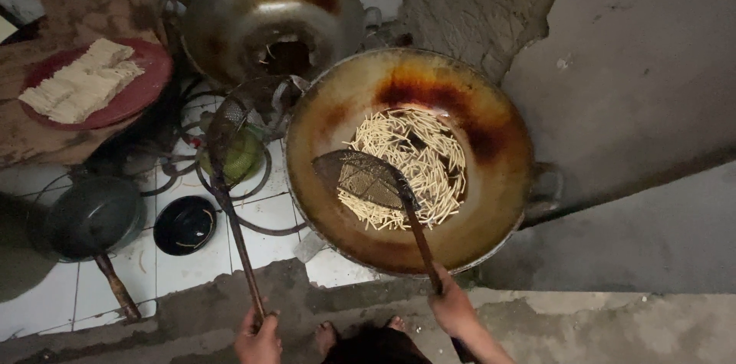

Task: Frying a large batch of noodles in a wok using two skimmers to stir and flip them for even cooking.

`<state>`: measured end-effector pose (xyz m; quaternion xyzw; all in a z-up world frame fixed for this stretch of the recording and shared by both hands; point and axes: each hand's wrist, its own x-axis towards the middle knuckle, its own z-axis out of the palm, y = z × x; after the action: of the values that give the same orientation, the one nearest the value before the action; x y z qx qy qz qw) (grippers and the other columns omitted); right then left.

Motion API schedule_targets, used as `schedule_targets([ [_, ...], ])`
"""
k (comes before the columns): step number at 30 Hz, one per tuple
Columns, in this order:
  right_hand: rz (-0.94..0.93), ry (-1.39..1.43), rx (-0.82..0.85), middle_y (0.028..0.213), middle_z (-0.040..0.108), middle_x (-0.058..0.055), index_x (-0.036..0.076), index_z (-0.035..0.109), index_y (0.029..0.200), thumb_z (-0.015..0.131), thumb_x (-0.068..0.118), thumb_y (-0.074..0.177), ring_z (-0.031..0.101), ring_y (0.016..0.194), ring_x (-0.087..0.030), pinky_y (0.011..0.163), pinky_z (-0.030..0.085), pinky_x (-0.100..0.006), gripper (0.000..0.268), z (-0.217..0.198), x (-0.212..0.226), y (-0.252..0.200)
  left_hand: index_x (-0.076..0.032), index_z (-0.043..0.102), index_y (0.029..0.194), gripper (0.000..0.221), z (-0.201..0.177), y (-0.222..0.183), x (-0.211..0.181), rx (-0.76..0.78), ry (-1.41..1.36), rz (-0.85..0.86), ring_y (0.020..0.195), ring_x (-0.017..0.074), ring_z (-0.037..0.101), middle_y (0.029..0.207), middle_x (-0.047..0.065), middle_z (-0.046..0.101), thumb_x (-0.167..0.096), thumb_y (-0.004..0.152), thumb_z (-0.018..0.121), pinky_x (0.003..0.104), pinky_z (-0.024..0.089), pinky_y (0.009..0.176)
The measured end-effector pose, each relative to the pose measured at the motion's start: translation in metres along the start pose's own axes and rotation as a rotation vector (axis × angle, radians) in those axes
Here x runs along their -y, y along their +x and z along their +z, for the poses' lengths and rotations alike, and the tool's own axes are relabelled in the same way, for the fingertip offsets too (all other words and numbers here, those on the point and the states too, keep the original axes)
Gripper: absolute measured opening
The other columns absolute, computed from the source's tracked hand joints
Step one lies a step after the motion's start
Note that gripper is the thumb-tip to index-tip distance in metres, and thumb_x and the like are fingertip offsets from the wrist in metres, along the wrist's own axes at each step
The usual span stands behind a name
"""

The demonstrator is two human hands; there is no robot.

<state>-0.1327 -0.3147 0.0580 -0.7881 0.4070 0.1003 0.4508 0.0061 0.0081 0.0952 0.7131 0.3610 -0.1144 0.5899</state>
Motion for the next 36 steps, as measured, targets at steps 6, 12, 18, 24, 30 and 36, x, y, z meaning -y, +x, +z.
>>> schedule_targets([
  [6,0.118,0.074,-0.018,0.159,0.05,0.004,0.038,0.038,0.159,0.054,0.027,0.096,0.051,0.144,-0.022,0.115,0.041,-0.033,0.066,0.007,0.028,0.038,-0.017,0.076,0.119,0.033,0.014,0.008,0.023,0.039,-0.025,0.036,0.049,0.0154,0.03,0.062,0.005,0.04,-0.007,0.088,0.067,0.036,0.031,0.044],
  [12,-0.03,0.181,0.051,0.156,0.055,0.0,0.028,0.044,0.156,0.053,0.022,0.096,0.049,0.145,-0.02,0.121,0.034,-0.033,0.061,-0.018,0.012,0.026,-0.016,0.076,0.115,0.032,0.02,0.0,0.026,0.076,-0.092,0.073,0.048,0.0133,0.031,0.062,0.002,0.04,-0.005,0.087,0.065,0.033,0.026,0.042],
  [18,0.0,0.35,-0.002,0.137,0.071,-0.006,0.018,0.059,0.148,0.063,0.003,0.083,0.066,0.125,-0.02,0.109,0.048,-0.031,0.067,-0.022,-0.011,0.062,-0.016,0.075,0.124,0.037,0.029,-0.026,0.011,0.022,-0.029,-0.014,0.052,0.0162,0.034,0.067,0.005,0.048,-0.011,0.088,0.067,0.035,0.031,0.048],
  [24,0.189,0.641,-0.027,0.059,0.053,-0.011,0.024,0.06,0.147,0.051,-0.003,0.075,0.041,0.042,-0.02,0.039,0.034,-0.034,0.078,-0.079,-0.006,0.07,-0.019,0.076,0.126,0.043,0.041,-0.017,0.029,0.036,0.0,-0.006,0.055,0.0157,0.031,0.067,0.004,0.038,-0.007,0.085,0.066,0.035,0.029,0.05],
  [30,0.143,0.347,-0.258,0.142,0.062,-0.013,0.018,0.046,0.155,0.052,0.009,0.098,0.061,0.126,-0.032,0.107,0.05,-0.044,0.058,-0.121,-0.053,0.176,-0.012,0.071,0.136,0.05,0.054,-0.035,0.024,0.054,0.088,-0.048,0.086,0.026,0.061,0.102,0.011,0.07,-0.008,0.086,0.068,0.04,0.048,0.077],
  [36,0.01,0.277,-0.431,0.146,0.06,-0.012,0.014,0.046,0.155,0.052,0.017,0.094,0.058,0.131,-0.033,0.108,0.044,-0.04,0.061,-0.121,-0.148,0.301,-0.008,0.079,0.122,0.044,0.068,-0.034,0.043,-0.085,0.174,0.047,0.091,0.0202,0.065,0.102,0.003,0.075,-0.013,0.078,0.076,0.032,0.053,0.088],
])
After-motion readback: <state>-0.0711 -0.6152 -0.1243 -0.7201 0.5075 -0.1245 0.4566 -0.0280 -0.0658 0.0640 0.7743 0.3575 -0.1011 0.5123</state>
